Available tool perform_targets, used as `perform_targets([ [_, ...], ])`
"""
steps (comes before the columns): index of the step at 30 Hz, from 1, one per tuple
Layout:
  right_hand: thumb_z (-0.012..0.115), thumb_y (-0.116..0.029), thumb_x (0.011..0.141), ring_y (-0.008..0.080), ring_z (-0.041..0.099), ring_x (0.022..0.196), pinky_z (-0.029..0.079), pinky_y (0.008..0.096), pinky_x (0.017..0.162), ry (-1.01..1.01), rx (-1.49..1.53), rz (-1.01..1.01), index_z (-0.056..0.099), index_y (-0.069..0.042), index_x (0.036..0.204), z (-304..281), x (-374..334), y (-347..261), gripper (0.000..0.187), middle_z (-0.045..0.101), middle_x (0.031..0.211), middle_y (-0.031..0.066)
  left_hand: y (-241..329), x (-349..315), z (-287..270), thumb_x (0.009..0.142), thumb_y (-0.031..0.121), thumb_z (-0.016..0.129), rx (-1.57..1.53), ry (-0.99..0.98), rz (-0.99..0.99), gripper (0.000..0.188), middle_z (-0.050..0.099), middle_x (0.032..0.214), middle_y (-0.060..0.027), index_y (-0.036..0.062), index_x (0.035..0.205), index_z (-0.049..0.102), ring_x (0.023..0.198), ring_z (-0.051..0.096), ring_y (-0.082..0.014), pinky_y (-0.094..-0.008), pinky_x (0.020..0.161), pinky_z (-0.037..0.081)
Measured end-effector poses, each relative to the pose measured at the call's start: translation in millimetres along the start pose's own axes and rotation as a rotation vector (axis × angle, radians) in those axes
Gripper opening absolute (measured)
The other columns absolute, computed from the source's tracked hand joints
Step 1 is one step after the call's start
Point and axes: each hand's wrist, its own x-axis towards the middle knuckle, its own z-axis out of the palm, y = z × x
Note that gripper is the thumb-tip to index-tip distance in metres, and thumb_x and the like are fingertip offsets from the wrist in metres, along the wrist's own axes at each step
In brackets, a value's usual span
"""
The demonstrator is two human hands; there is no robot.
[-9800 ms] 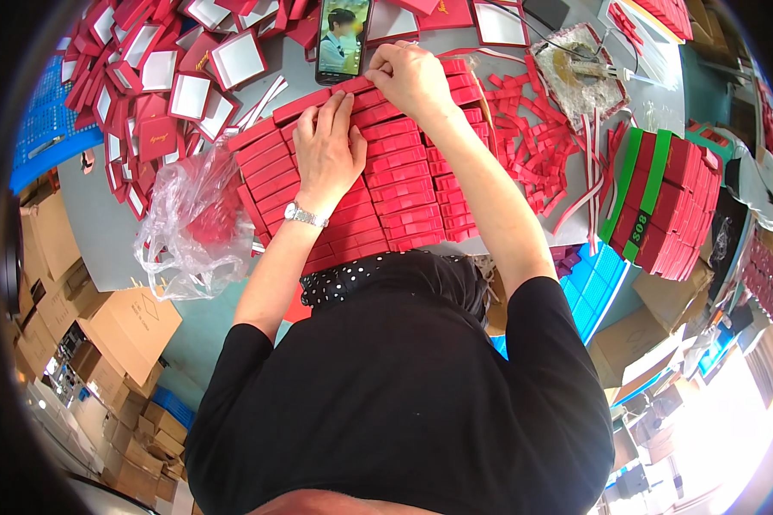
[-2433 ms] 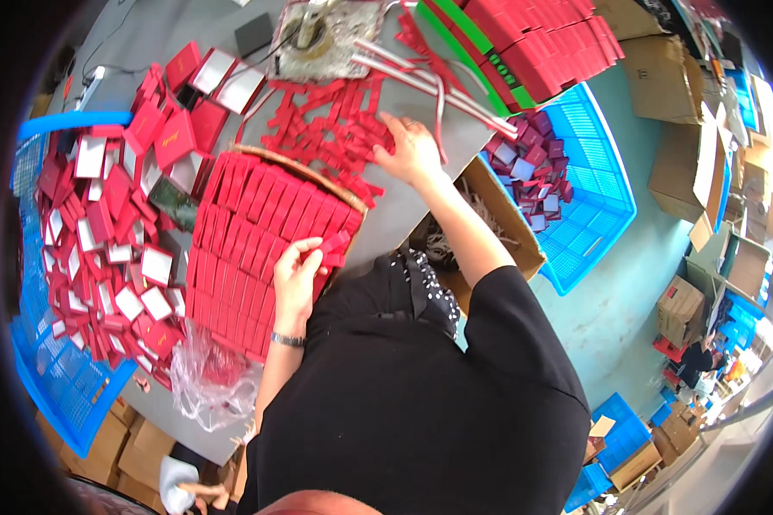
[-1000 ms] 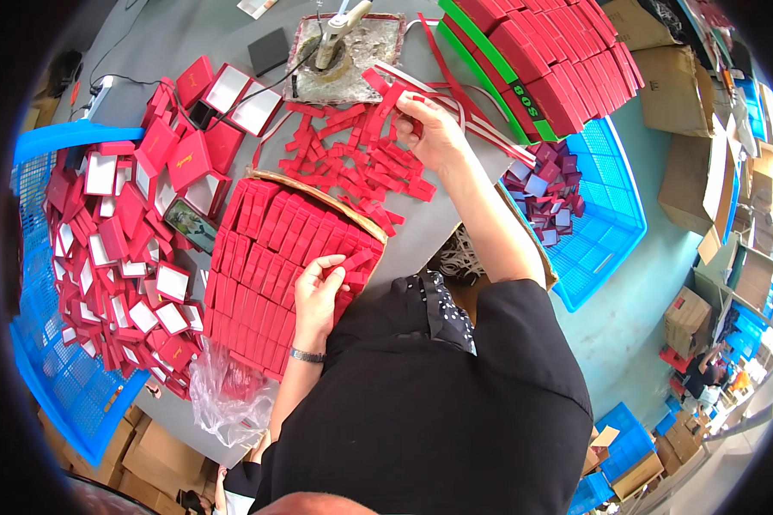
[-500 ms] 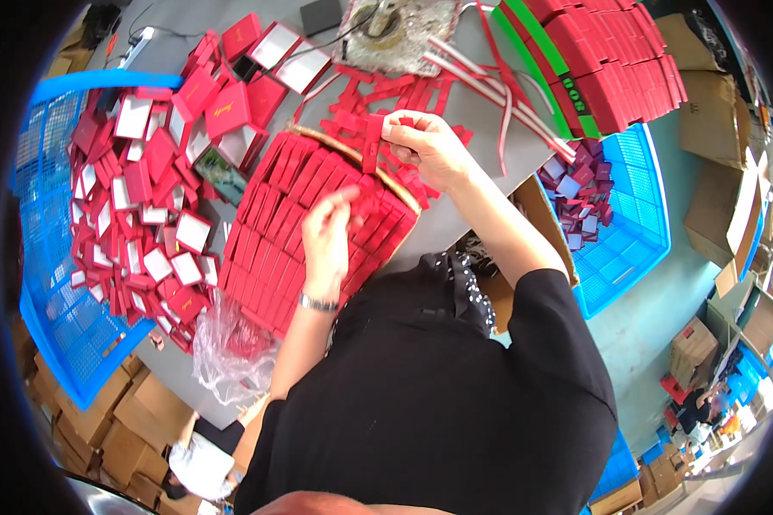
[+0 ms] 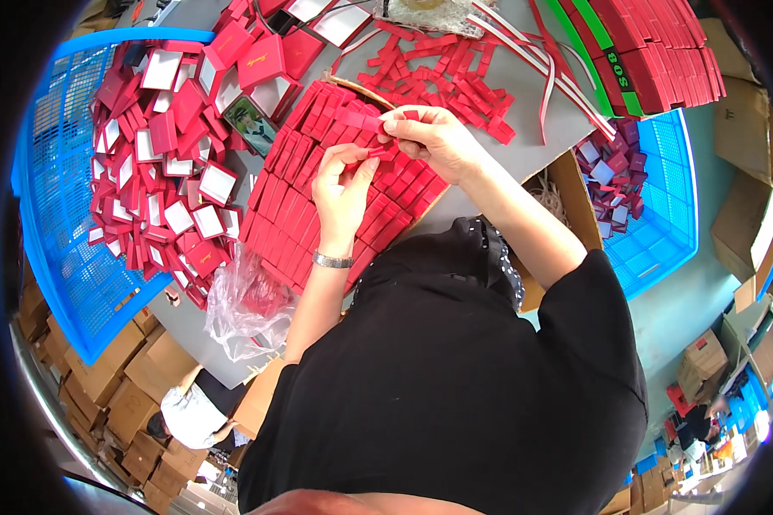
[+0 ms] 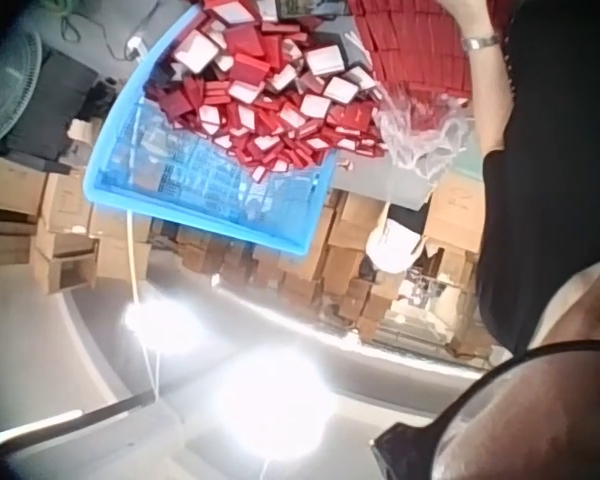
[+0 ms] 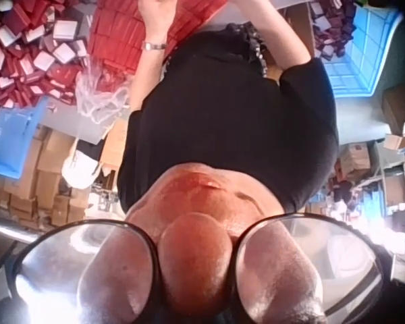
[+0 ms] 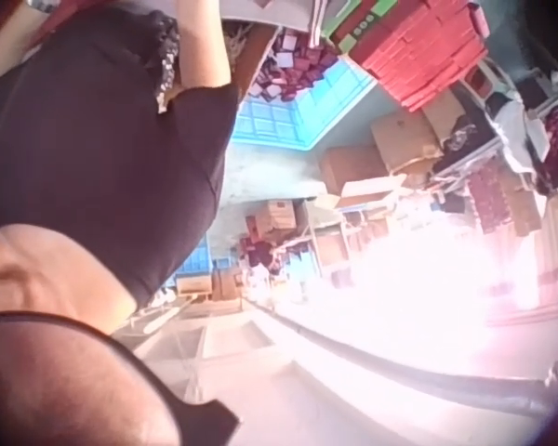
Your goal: Gluing ribbons to red gift boxes using a hot glue gun.
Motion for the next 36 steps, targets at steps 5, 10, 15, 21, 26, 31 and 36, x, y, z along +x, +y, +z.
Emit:
perform_targets([
  [5, 0.066, -0.013, 0.093, 0.0043, 0.043, 0.062, 0.034, 0.0185, 0.056, 0.001, -0.022, 0.052, 0.067, -0.004, 0.104, 3.0, -1.6, 3.1, 0.014, 0.067, 0.089, 0.0039, 0.0, -8.5, -7.2, 0.08, 0.0, 0.074, 0.073, 0.026, -0.017, 0.017, 0.062, 0.098, -0.0048, 0.0047, 0.097, 0.073, 0.085, 0.061, -0.0134, -0.0239, 0.066, 0.047],
  [10, 0.067, -0.014, 0.092, 0.0036, 0.046, 0.063, 0.035, 0.0179, 0.056, -0.006, -0.026, 0.032, 0.069, -0.005, 0.103, 2.1, -0.8, 5.8, 0.014, 0.068, 0.088, 0.0036, 2.3, -9.8, -8.3, 0.078, -0.004, 0.072, 0.1, 0.082, -0.001, 0.021, 0.062, 0.097, -0.0054, 0.0058, 0.096, 0.074, 0.087, 0.061, -0.0164, -0.0271, 0.071, 0.05],
  [15, 0.068, -0.014, 0.091, 0.0032, 0.048, 0.063, 0.036, 0.0178, 0.056, -0.029, -0.011, 0.016, 0.07, -0.006, 0.102, -0.2, -1.2, 8.5, 0.014, 0.07, 0.088, 0.0035, -0.6, -8.8, -10.2, 0.075, -0.005, 0.073, 0.201, 0.104, 0.149, 0.024, 0.062, 0.095, -0.0067, 0.0065, 0.095, 0.074, 0.087, 0.062, -0.0214, -0.0321, 0.076, 0.051],
  [21, 0.069, -0.016, 0.091, 0.0029, 0.048, 0.063, 0.037, 0.0172, 0.056, -0.011, 0.005, 0.085, 0.07, -0.006, 0.101, 1.5, -0.9, 10.2, 0.014, 0.07, 0.087, 0.0033, 1.2, -8.5, -12.7, 0.072, -0.006, 0.072, 0.329, 0.123, 0.305, 0.025, 0.062, 0.094, -0.0071, 0.0077, 0.094, 0.074, 0.087, 0.062, -0.0246, -0.0351, 0.075, 0.051],
  [26, 0.066, -0.016, 0.093, 0.0034, 0.043, 0.059, 0.033, 0.0179, 0.054, 0.059, -0.071, 0.084, 0.068, -0.006, 0.101, 6.2, -1.5, 9.9, 0.013, 0.066, 0.082, 0.0018, 4.0, -10.3, -16.0, 0.072, -0.008, 0.071, 0.416, 0.138, 0.406, 0.026, 0.061, 0.094, -0.0067, 0.0088, 0.092, 0.073, 0.086, 0.062, -0.0243, -0.0349, 0.073, 0.051],
  [31, 0.067, -0.015, 0.092, 0.0031, 0.044, 0.063, 0.035, 0.0174, 0.056, 0.033, -0.059, 0.082, 0.067, -0.005, 0.103, 6.2, -5.2, 14.2, 0.015, 0.066, 0.086, 0.0018, 2.3, -12.8, -19.1, 0.071, -0.012, 0.07, 0.409, 0.175, 0.447, 0.027, 0.061, 0.095, -0.0074, 0.0067, 0.09, 0.073, 0.086, 0.062, -0.0228, -0.0328, 0.074, 0.052],
  [36, 0.072, -0.013, 0.089, 0.0029, 0.045, 0.062, 0.035, 0.0183, 0.056, 0.031, -0.073, 0.096, 0.067, -0.007, 0.101, 20.9, -19.6, 18.2, 0.015, 0.063, 0.081, -0.001, 0.8, -13.7, -21.1, 0.069, -0.013, 0.07, 0.47, 0.204, 0.491, 0.029, 0.06, 0.095, -0.0074, 0.0068, 0.09, 0.073, 0.087, 0.062, -0.0232, -0.0332, 0.073, 0.053],
])
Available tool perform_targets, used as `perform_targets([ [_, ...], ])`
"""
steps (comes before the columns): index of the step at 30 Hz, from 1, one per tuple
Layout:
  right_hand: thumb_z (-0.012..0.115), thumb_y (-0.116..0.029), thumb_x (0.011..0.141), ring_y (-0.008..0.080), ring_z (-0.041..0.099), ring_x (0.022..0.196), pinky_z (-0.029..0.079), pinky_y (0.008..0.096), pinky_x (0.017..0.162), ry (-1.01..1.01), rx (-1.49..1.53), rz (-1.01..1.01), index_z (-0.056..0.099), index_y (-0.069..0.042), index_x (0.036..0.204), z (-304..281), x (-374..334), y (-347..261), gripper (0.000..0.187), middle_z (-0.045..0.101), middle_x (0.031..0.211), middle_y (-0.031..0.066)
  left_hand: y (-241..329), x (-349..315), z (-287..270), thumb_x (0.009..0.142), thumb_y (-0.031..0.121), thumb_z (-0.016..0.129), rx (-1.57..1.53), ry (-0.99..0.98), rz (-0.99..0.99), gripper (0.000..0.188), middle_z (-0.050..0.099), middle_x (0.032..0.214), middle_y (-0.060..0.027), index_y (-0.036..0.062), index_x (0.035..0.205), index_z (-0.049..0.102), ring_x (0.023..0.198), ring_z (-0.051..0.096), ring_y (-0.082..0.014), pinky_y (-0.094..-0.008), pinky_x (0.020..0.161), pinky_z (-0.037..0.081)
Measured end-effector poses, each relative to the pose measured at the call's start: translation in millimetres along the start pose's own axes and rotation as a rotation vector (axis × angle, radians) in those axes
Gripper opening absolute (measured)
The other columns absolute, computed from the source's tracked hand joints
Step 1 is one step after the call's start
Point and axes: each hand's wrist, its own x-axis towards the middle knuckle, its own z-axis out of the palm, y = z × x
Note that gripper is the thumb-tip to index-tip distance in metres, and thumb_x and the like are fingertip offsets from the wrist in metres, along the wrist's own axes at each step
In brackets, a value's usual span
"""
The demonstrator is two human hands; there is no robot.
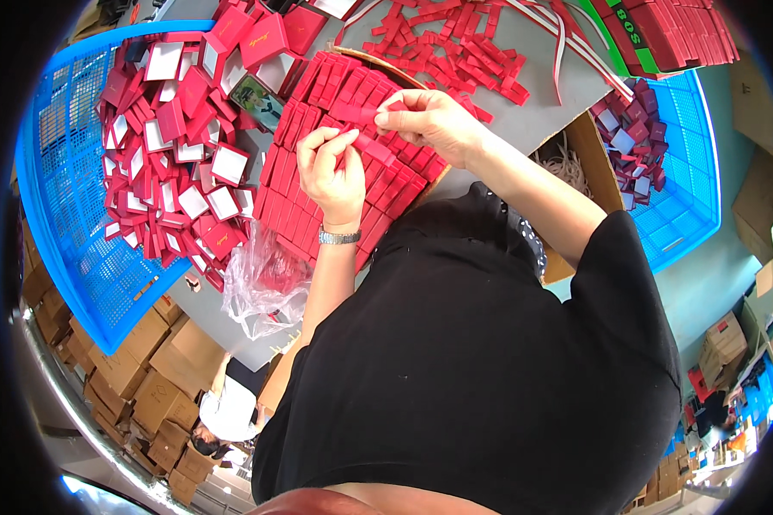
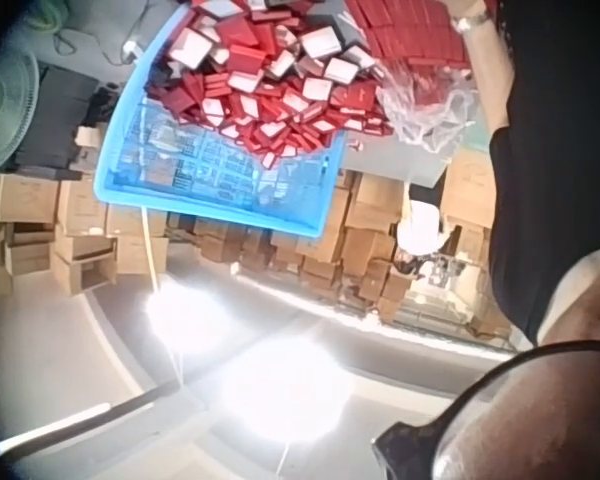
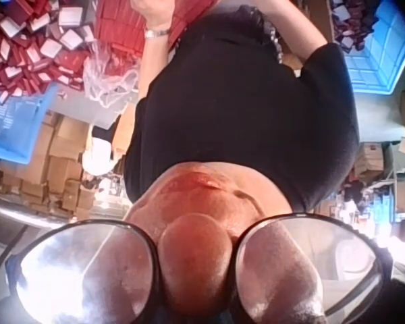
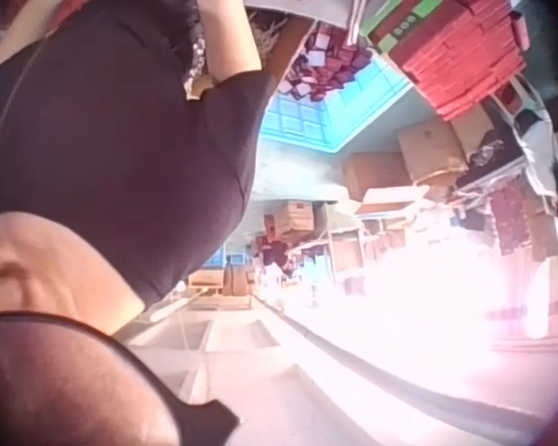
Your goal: Gluing ribbons to red gift boxes using a hot glue gun.
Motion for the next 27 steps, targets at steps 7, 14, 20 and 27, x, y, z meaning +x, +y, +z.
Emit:
perform_targets([
  [7, 0.078, -0.009, 0.084, 0.0027, 0.053, 0.067, 0.039, 0.0192, 0.058, -0.072, -0.199, 0.008, 0.063, -0.008, 0.095, 12.4, -7.6, 5.8, 0.018, 0.062, 0.079, -0.0031, 0.6, -3.0, -0.5, 0.068, -0.009, 0.071, 0.002, 0.01, 0.015, 0.03, 0.06, 0.096, -0.0068, 0.0094, 0.092, 0.071, 0.089, 0.061, -0.0254, -0.0363, 0.076, 0.052],
  [14, 0.077, -0.007, 0.084, 0.0024, 0.054, 0.068, 0.039, 0.0193, 0.058, -0.085, -0.111, -0.027, 0.062, -0.009, 0.093, 12.4, -9.2, 10.2, 0.018, 0.062, 0.08, -0.0037, -2.8, 2.5, -1.9, 0.072, -0.006, 0.076, 0.001, 0.171, -0.137, 0.022, 0.061, 0.095, -0.009, 0.0057, 0.09, 0.069, 0.088, 0.062, -0.0256, -0.0359, 0.076, 0.052],
  [20, 0.078, -0.012, 0.083, 0.0031, 0.052, 0.065, 0.036, 0.0193, 0.057, -0.089, -0.152, 0.007, 0.062, -0.01, 0.093, 0.0, -2.7, 10.7, 0.019, 0.06, 0.076, -0.0045, -10.3, -2.7, -1.1, 0.076, -0.004, 0.077, -0.125, 0.182, -0.304, 0.018, 0.061, 0.095, -0.0072, 0.0054, 0.089, 0.07, 0.087, 0.061, -0.0198, -0.0308, 0.071, 0.05],
  [27, 0.068, -0.012, 0.091, 0.0039, 0.045, 0.061, 0.032, 0.0192, 0.053, 0.23, -0.118, -0.185, 0.063, -0.003, 0.108, -43.4, 14.2, -13.1, 0.02, 0.064, 0.085, 0.0, -10.1, -19.5, 5.5, 0.082, -0.003, 0.074, -0.31, 0.129, -0.53, 0.011, 0.06, 0.105, -0.0061, 0.0018, 0.091, 0.07, 0.09, 0.06, -0.014, -0.0241, 0.072, 0.051],
])
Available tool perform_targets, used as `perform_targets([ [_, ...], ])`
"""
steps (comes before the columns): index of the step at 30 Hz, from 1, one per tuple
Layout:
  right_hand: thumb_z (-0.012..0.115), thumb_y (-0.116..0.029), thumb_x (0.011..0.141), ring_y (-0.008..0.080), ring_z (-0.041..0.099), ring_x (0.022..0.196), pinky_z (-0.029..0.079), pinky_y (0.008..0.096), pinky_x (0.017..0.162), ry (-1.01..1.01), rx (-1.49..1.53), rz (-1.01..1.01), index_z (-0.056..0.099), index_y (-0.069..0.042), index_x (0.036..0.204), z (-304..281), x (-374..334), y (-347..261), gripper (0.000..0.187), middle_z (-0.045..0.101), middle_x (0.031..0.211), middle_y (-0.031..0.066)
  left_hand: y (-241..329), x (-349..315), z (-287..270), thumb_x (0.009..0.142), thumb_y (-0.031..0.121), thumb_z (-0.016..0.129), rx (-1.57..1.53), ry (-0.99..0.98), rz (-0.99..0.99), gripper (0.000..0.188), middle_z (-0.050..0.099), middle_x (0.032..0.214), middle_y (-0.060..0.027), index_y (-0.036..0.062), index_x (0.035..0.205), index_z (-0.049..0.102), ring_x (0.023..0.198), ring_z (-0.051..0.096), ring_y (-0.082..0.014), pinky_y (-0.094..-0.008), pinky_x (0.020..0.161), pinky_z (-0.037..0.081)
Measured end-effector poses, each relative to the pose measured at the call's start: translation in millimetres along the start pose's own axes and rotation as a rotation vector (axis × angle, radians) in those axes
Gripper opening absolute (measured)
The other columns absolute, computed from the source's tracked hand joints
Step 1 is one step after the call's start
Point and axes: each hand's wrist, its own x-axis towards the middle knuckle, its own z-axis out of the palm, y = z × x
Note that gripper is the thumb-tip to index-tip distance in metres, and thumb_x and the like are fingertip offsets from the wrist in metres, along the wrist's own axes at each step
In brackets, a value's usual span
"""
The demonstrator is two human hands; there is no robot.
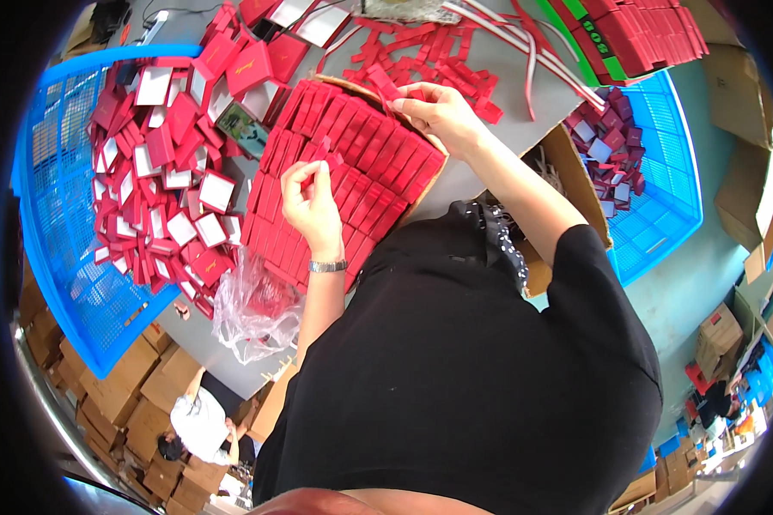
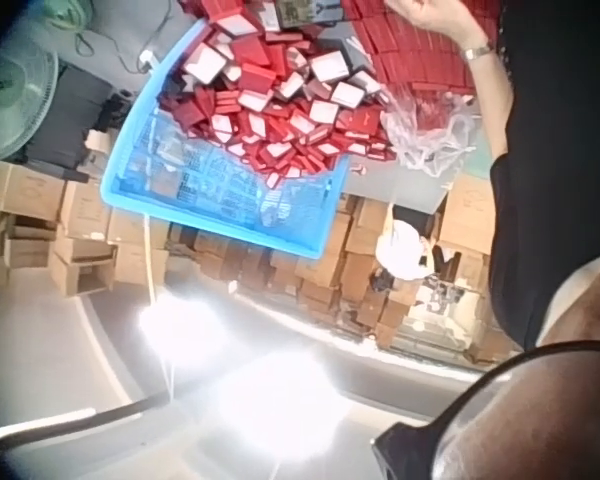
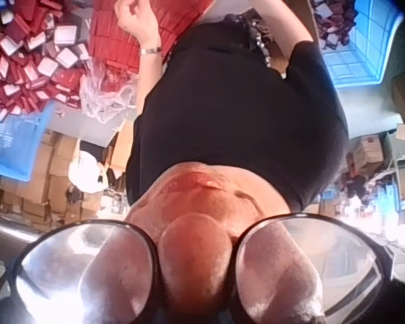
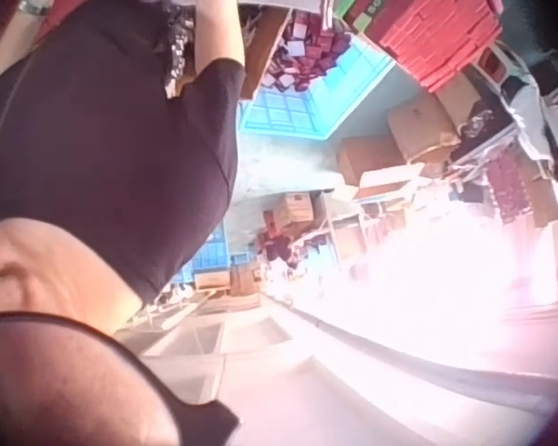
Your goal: Gluing ribbons to red gift boxes using a hot glue gun.
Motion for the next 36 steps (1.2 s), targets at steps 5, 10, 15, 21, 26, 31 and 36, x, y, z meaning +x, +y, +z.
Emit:
perform_targets([
  [5, 0.06, -0.019, 0.096, 0.0058, 0.045, 0.062, 0.03, 0.0204, 0.049, 0.312, 0.045, 0.071, 0.061, -0.001, 0.119, -33.4, 2.7, 16.9, 0.029, 0.068, 0.113, 0.0098, 3.0, -3.8, 3.2, 0.083, -0.002, 0.073, 0.002, -0.101, -0.035, 0.01, 0.06, 0.106, -0.0062, 0.0023, 0.092, 0.07, 0.091, 0.06, -0.0144, -0.0238, 0.067, 0.05],
  [10, 0.051, -0.035, 0.098, 0.0071, 0.052, 0.069, 0.039, 0.0216, 0.058, 0.03, 0.125, 0.057, 0.064, -0.005, 0.11, -14.4, -16.0, 20.4, 0.034, 0.068, 0.099, 0.0043, 7.1, -7.4, 16.2, 0.085, 0.0, 0.072, -0.055, -0.193, -0.216, 0.013, 0.066, 0.1, -0.0048, 0.0021, 0.098, 0.069, 0.083, 0.062, -0.0086, -0.0226, 0.068, 0.052],
  [15, 0.05, -0.047, 0.099, 0.0127, 0.064, 0.084, 0.051, 0.0279, 0.075, -0.172, 0.344, 0.246, 0.064, -0.006, 0.116, 32.4, -29.1, -5.6, 0.047, 0.069, 0.104, 0.0055, 32.4, 0.7, 38.6, 0.089, -0.006, 0.066, -0.524, -0.308, -0.481, 0.026, 0.066, 0.111, -0.0141, -0.0035, 0.114, 0.059, 0.09, 0.064, -0.0137, -0.0257, 0.073, 0.058],
  [21, 0.06, -0.016, 0.098, 0.0182, 0.067, 0.099, 0.056, 0.0337, 0.083, -0.271, 0.105, 0.13, 0.062, -0.002, 0.118, 26.7, -4.7, 0.0, 0.025, 0.066, 0.111, 0.0078, 37.4, 16.6, 36.0, 0.092, -0.002, 0.064, -0.473, -0.273, -0.561, 0.024, 0.068, 0.103, -0.0105, -0.0027, 0.116, 0.061, 0.086, 0.067, -0.0154, -0.028, 0.073, 0.059],
  [26, 0.061, -0.015, 0.097, 0.0144, 0.064, 0.1, 0.056, 0.0319, 0.081, -0.194, 0.091, 0.153, 0.065, -0.002, 0.113, 25.5, 4.9, 2.9, 0.021, 0.065, 0.11, 0.0045, 31.3, 19.8, 31.6, 0.093, -0.001, 0.062, -0.51, -0.243, -0.574, 0.023, 0.068, 0.102, -0.0113, -0.0034, 0.116, 0.062, 0.086, 0.068, -0.0175, -0.031, 0.075, 0.06],
  [31, 0.062, -0.019, 0.097, 0.0118, 0.062, 0.097, 0.052, 0.0305, 0.077, -0.143, 0.143, 0.217, 0.066, -0.005, 0.115, 29.1, 2.3, 4.3, 0.023, 0.065, 0.108, 0.0016, 32.3, 22.4, 26.0, 0.094, -0.001, 0.062, -0.483, -0.248, -0.531, 0.022, 0.068, 0.101, -0.0111, -0.0039, 0.116, 0.063, 0.088, 0.067, -0.0156, -0.0321, 0.077, 0.062],
  [36, 0.064, -0.019, 0.095, 0.0131, 0.063, 0.09, 0.05, 0.0307, 0.074, -0.177, 0.266, 0.258, 0.066, -0.004, 0.114, 27.0, 1.7, 7.9, 0.024, 0.068, 0.105, 0.0026, 32.9, 23.3, 19.8, 0.094, -0.001, 0.061, -0.493, -0.253, -0.503, 0.021, 0.068, 0.101, -0.0107, -0.005, 0.115, 0.064, 0.088, 0.066, -0.0137, -0.0321, 0.079, 0.062],
])
